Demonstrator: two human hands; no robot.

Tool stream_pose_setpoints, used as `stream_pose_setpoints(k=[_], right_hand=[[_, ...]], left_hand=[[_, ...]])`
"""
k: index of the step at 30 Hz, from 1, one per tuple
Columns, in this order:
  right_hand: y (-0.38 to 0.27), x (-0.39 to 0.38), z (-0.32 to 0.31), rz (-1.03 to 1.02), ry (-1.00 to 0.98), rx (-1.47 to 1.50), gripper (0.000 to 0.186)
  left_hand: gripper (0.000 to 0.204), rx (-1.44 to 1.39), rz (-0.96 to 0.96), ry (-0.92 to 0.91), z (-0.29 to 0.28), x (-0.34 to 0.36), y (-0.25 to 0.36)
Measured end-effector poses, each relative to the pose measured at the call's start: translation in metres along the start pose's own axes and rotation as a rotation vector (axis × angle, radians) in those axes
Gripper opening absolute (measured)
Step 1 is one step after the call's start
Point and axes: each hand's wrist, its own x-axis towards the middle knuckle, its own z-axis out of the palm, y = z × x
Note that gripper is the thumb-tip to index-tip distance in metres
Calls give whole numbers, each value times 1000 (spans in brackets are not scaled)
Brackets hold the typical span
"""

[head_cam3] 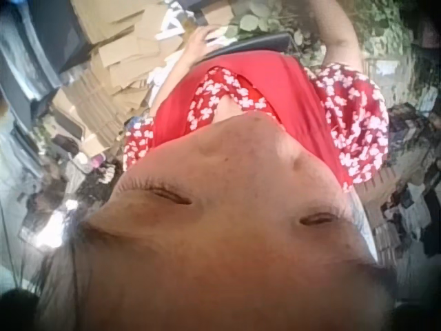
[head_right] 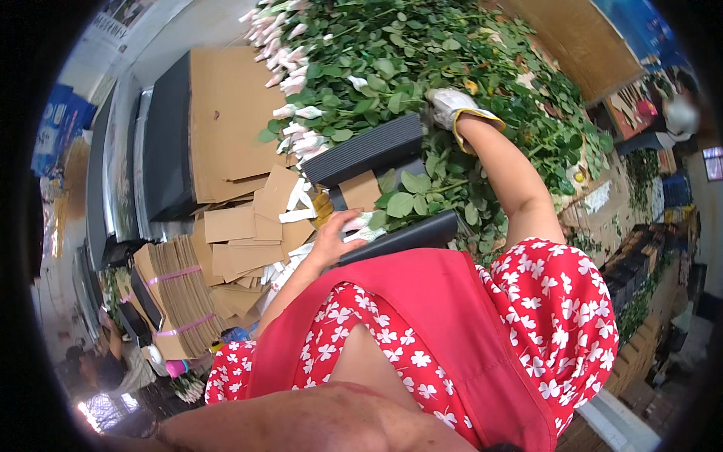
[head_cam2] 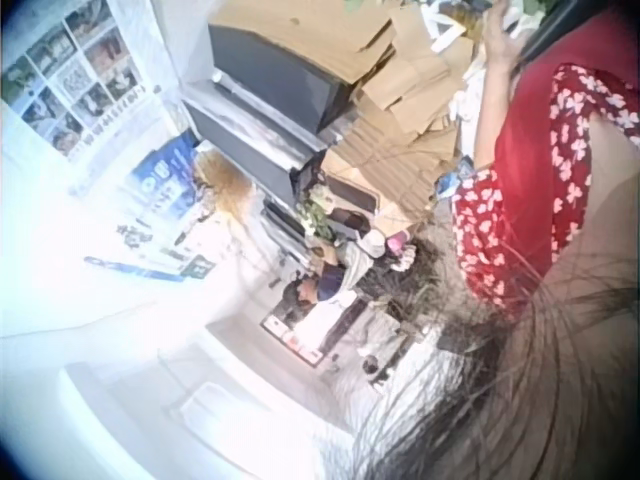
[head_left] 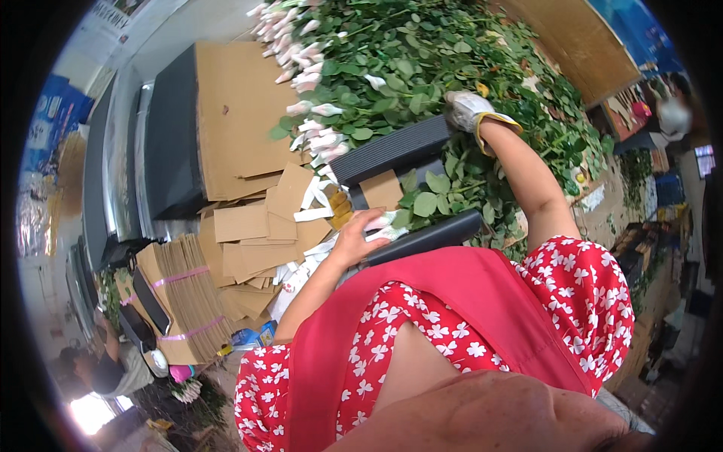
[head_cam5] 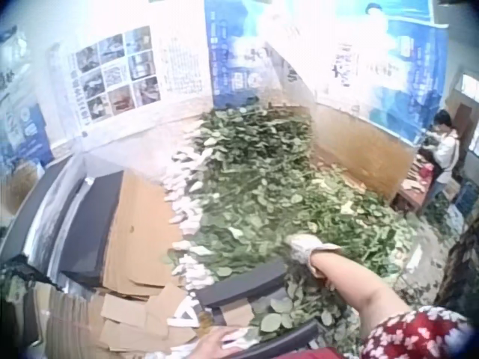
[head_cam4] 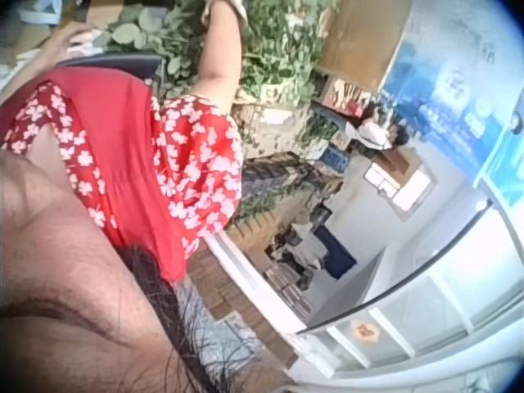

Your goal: The person arranges artificial flowers into a black rectangular container. They pick up bunches of flowers with green leaves and pink buds, place them into the container, and adjust their positions. The person also handles cardboard pieces and a plastic bag during the process.

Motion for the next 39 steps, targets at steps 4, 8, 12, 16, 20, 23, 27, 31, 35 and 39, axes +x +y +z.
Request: stream_pose_setpoints(k=[4, 8, 12, 16, 20, 23, 27, 31, 35, 39], right_hand=[[5, -26, -34, -286, 560, 23, 32], [-14, -114, -87, -361, 326, 188, 19], [-17, -131, -16, -657, -4, 176, 28], [-8, -107, 57, -513, -149, 34, 19], [-5, -82, 11, -471, -532, 93, 33], [-8, -7, -48, -581, 169, -89, 22], [-17, 132, -37, -275, 450, 100, 26], [-30, 242, 5, -198, -73, -160, 27], [-93, 175, -85, -387, 347, -84, 26], [-25, 199, -56, -386, -56, -335, 35]], left_hand=[[60, 85, 139, 104, 11, -11, -17], [54, 87, 132, 183, 16, -15, -31], [54, 97, 156, 207, 14, -8, -32], [57, 193, 219, 114, -1, 1, -22], [51, 32, 118, 3, -6, 3, -20], [37, 54, 104, 70, -6, 8, -12], [28, 103, 145, 144, 8, 10, -17], [31, 41, 124, 127, 10, 2, -29], [28, -282, -112, 178, 31, -18, -38], [29, -202, -107, 128, 16, -2, -13]])
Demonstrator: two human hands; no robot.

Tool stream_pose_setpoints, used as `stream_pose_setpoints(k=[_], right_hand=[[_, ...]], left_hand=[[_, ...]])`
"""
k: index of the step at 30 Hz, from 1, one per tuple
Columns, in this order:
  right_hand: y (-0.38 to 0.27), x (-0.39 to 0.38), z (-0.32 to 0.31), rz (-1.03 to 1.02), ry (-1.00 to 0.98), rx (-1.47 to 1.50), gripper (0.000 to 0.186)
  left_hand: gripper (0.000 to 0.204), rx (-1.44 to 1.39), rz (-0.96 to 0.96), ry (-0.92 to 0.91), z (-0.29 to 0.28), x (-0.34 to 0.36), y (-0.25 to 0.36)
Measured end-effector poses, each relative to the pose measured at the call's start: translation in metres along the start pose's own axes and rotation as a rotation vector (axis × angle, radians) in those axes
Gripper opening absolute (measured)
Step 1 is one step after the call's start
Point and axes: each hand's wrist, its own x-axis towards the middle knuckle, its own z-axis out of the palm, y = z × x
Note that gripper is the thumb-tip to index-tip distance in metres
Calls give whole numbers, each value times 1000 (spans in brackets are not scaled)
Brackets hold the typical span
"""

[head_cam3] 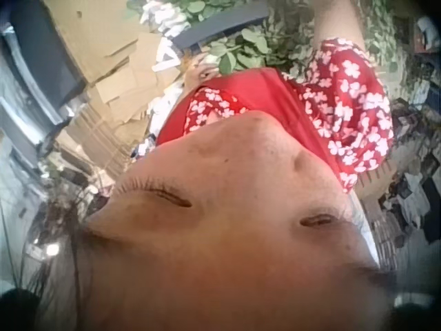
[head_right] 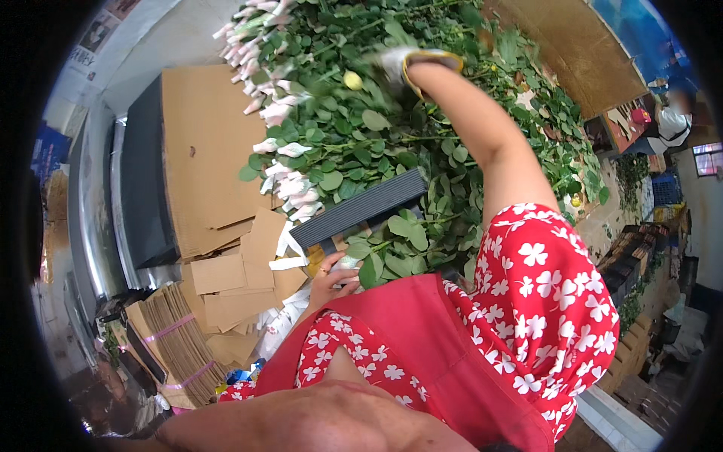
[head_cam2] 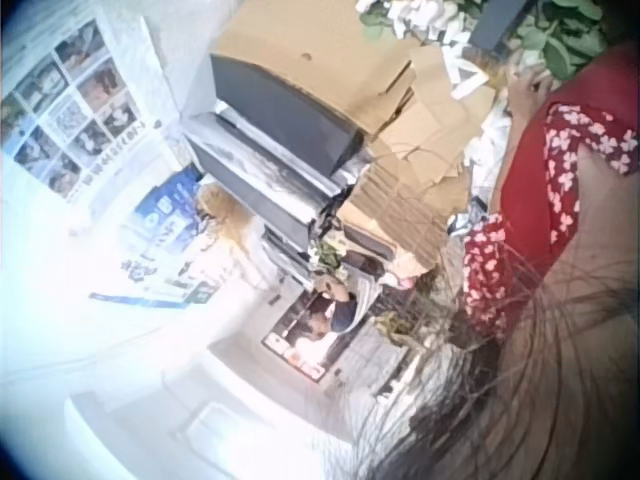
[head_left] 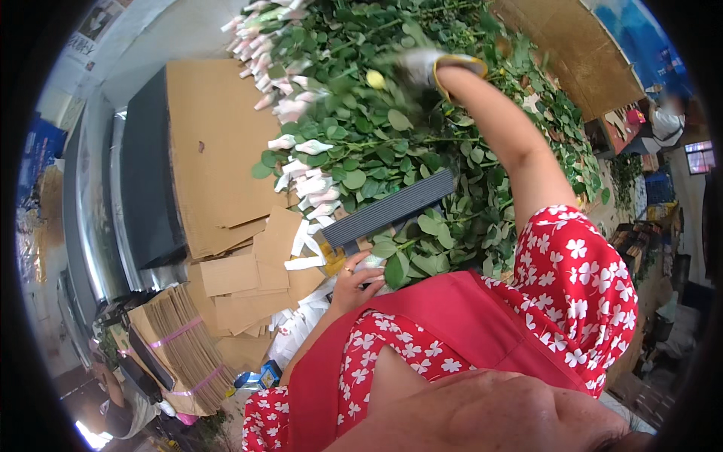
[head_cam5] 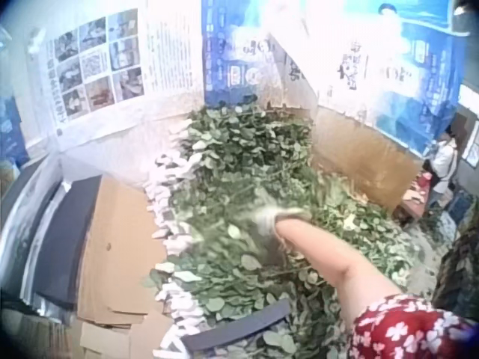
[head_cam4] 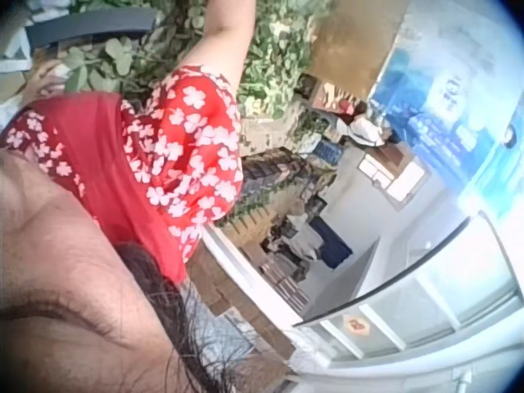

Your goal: The person arranges artificial flowers into a black rectangular container. They pick up bunches of flowers with green leaves and pink buds, place them into the container, and adjust their positions. The person also handles cardboard pieces and a plastic bag during the process.

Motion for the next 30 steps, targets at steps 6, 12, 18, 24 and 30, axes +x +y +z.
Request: stream_pose_setpoints(k=[6, 12, 18, 24, 30], right_hand=[[-33, -23, 60, 197, 258, 175, 43], [-60, -48, -4, 239, 396, 232, 28], [-53, -68, -11, 318, 558, 382, 25], [-30, -4, 52, 434, 337, 539, 39], [-80, -55, -8, 192, 577, 342, 32]], left_hand=[[27, 129, 74, 83, 4, 1, -4], [26, 126, 106, 105, 1, -2, -15], [26, 143, 118, 86, 3, 0, -11], [26, 128, 107, 64, 1, 2, -12], [26, 79, 56, 115, 1, -12, -24]])
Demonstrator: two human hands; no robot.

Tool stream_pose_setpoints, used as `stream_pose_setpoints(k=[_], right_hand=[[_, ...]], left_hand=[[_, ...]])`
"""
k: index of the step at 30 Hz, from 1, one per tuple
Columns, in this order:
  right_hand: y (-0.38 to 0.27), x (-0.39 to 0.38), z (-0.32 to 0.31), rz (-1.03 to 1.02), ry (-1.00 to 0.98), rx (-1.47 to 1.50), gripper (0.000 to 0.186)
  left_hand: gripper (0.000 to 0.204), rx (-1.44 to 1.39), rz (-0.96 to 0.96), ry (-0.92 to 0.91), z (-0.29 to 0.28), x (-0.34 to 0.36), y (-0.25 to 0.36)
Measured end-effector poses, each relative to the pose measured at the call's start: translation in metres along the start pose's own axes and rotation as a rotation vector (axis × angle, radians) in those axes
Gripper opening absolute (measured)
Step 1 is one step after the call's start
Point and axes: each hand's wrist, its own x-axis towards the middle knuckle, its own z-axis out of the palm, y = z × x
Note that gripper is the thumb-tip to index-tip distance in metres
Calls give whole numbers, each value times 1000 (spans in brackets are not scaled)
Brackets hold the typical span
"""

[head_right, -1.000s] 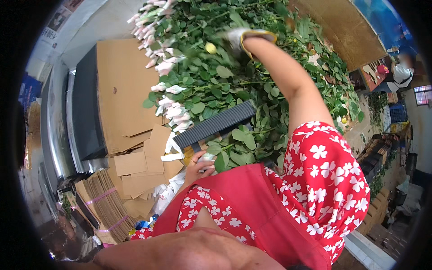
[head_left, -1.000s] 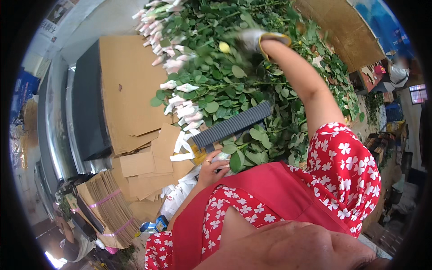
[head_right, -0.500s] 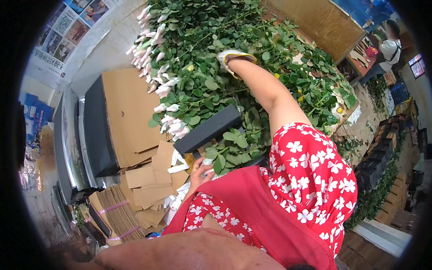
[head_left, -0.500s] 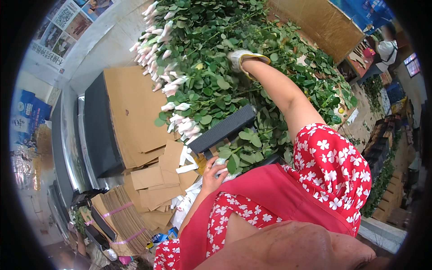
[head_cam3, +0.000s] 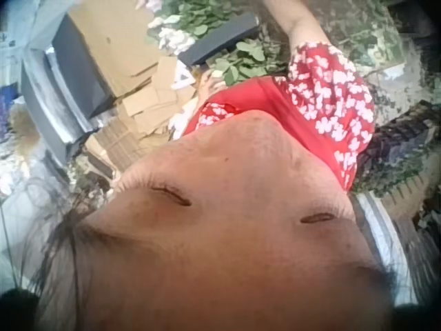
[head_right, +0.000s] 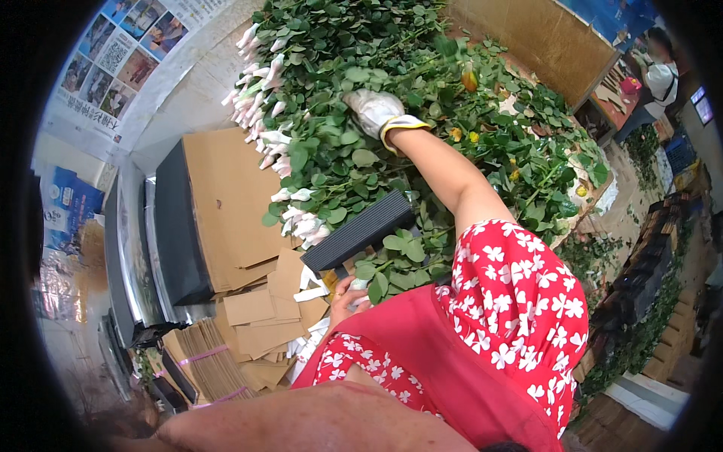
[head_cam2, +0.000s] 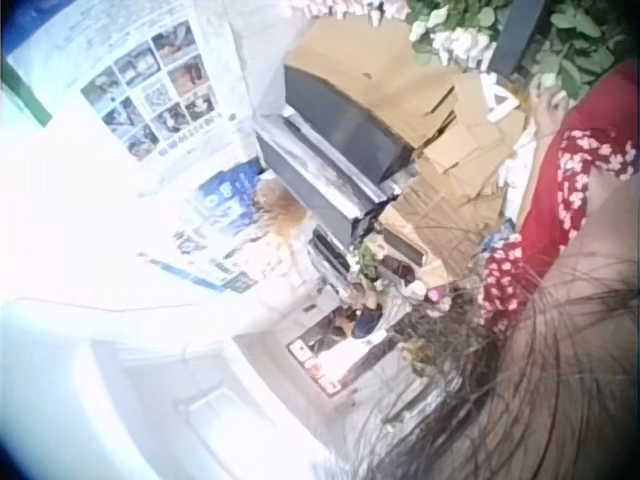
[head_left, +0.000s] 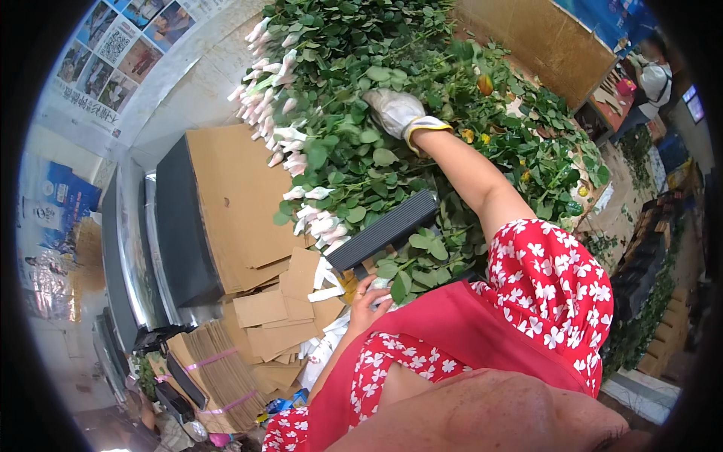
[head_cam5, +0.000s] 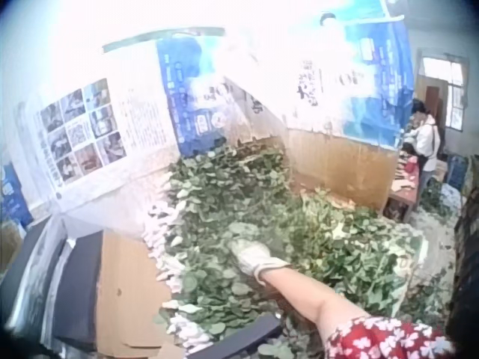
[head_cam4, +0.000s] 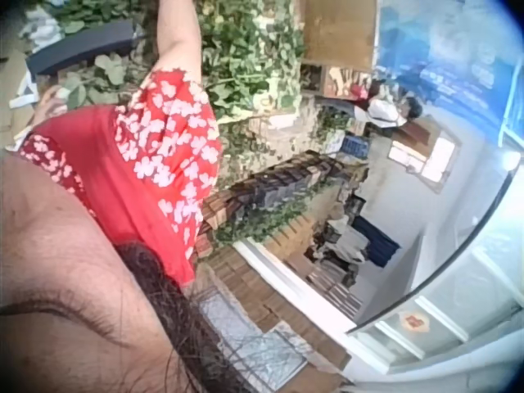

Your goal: The person arranges artificial flowers into a black rectangular container. They pick up bunches of flowers with green leaves and pink buds, place them into the container, and adjust their positions. The person also handles cardboard pieces and a plastic bag during the process.

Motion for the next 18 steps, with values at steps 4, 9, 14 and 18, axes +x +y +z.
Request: stream_pose_setpoints(k=[4, 9, 14, 18], right_hand=[[56, 8, -12, 196, 4, 0, 41], [16, -10, -54, 164, 43, -89, 57], [6, -24, -56, 150, 113, -55, 48], [40, -27, -31, 632, -231, 270, 47]], left_hand=[[26, 5, 36, -55, 5, 14, 4], [25, 42, 53, -39, 3, 12, 8], [25, 146, 115, -36, -2, 14, 10], [25, 118, 99, -71, 0, 20, 15]])
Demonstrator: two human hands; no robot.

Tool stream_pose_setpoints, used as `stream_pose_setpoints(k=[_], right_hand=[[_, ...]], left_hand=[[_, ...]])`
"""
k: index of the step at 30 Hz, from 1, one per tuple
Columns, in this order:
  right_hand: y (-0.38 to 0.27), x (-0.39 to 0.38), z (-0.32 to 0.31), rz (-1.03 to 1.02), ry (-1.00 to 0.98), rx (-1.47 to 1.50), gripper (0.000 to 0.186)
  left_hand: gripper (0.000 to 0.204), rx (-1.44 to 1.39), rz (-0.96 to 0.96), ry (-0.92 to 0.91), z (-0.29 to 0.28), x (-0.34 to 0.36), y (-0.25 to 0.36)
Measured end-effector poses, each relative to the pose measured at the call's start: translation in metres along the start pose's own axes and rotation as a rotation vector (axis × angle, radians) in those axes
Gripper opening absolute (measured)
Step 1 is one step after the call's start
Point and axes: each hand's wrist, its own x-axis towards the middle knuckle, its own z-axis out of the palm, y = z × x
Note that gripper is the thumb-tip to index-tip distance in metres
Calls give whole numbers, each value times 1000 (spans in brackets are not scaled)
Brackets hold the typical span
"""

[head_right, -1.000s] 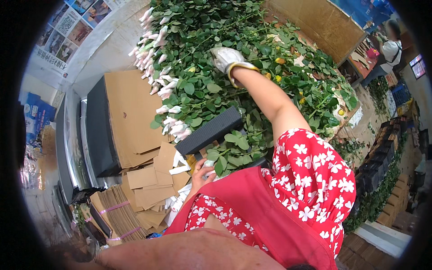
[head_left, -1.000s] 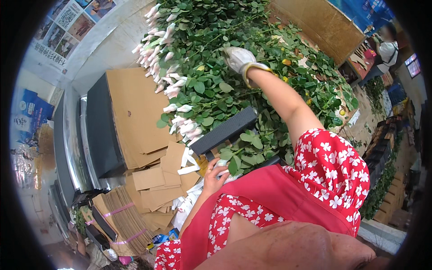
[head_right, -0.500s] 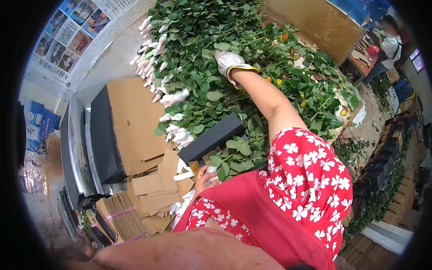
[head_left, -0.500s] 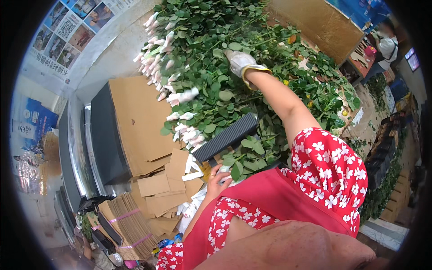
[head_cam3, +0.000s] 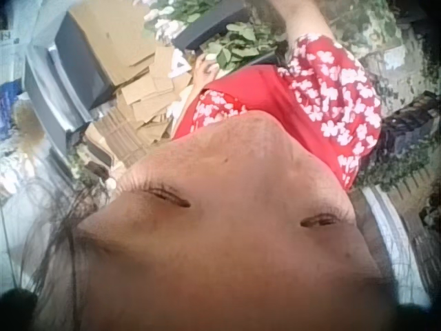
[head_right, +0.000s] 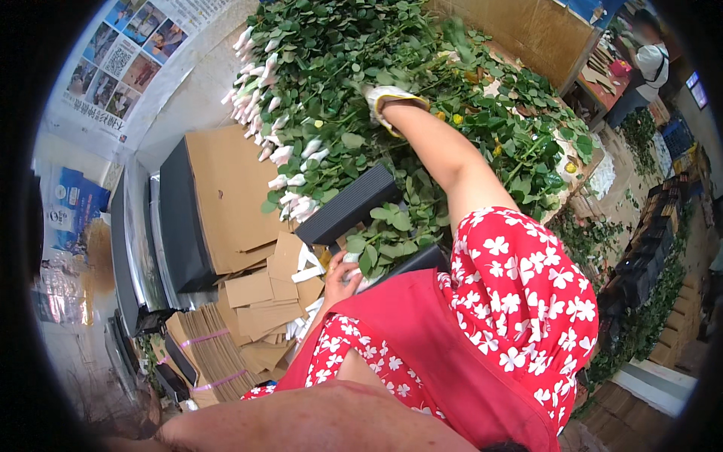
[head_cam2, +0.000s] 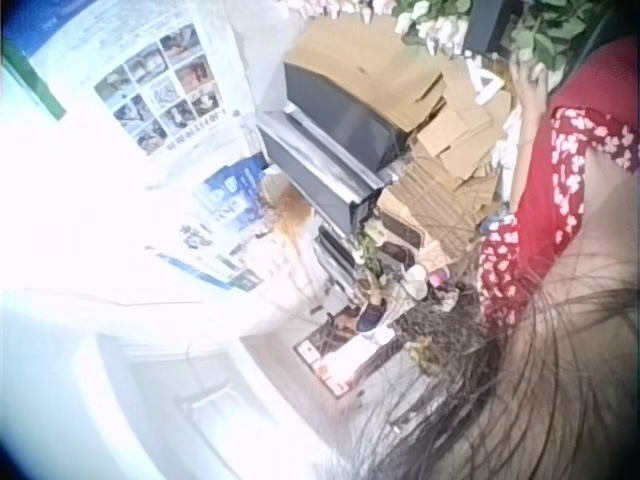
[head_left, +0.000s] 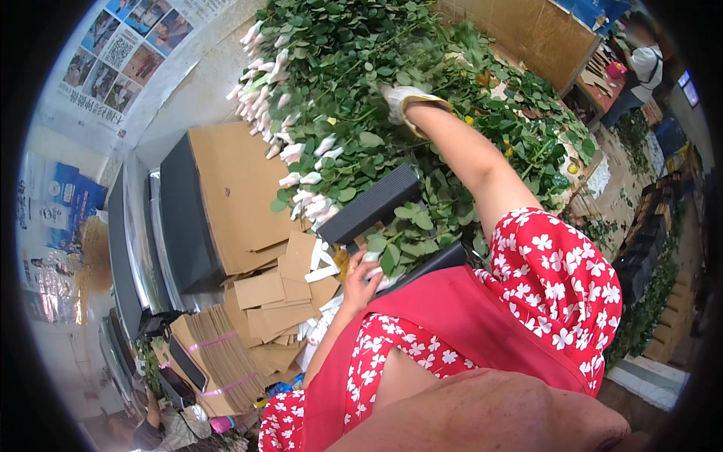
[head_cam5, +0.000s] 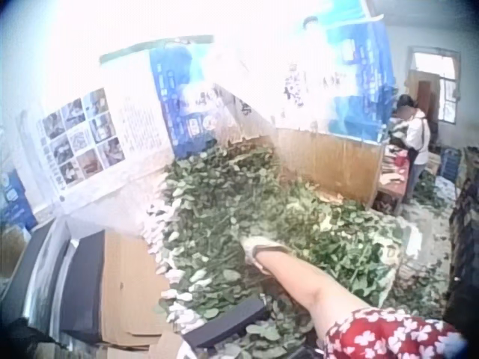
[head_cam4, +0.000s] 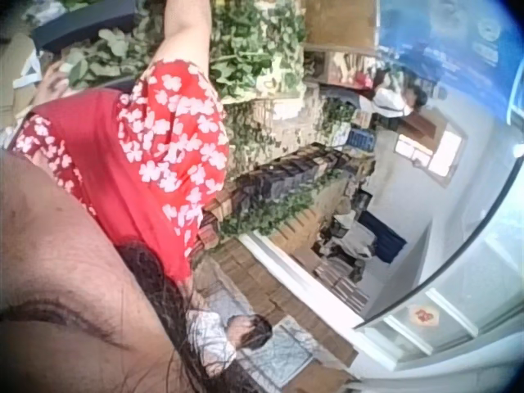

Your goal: The person arranges artificial flowers into a black rectangular container. They pick up bunches of flowers with green leaves and pink buds, place them into the container, and adjust their positions. The person also handles cardboard pieces and a plastic bag during the process.

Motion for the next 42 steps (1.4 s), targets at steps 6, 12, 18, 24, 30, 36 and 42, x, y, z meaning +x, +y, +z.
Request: stream_pose_setpoints(k=[6, 12, 18, 24, 30, 36, 42], right_hand=[[67, -131, -19, -495, 195, -283, 22], [139, -242, -5, -593, 54, -60, 25], [177, -240, 38, -687, -62, -164, 43], [152, -259, 41, -478, -99, -475, 28], [160, -257, 58, -445, -16, -440, 15], [184, -247, 77, -536, -24, -222, 29], [149, -273, 15, -625, 139, -86, 40]], left_hand=[[55, 29, 57, -76, 3, -1, -12], [54, 71, 30, -15, 0, -5, -18], [53, 98, 73, -19, 3, 4, -21], [51, 133, 43, 3, 0, 5, -22], [50, 161, 19, -7, 2, 11, -20], [48, 171, 28, -26, -2, 12, -26], [54, 126, -20, -60, -8, 3, -29]])
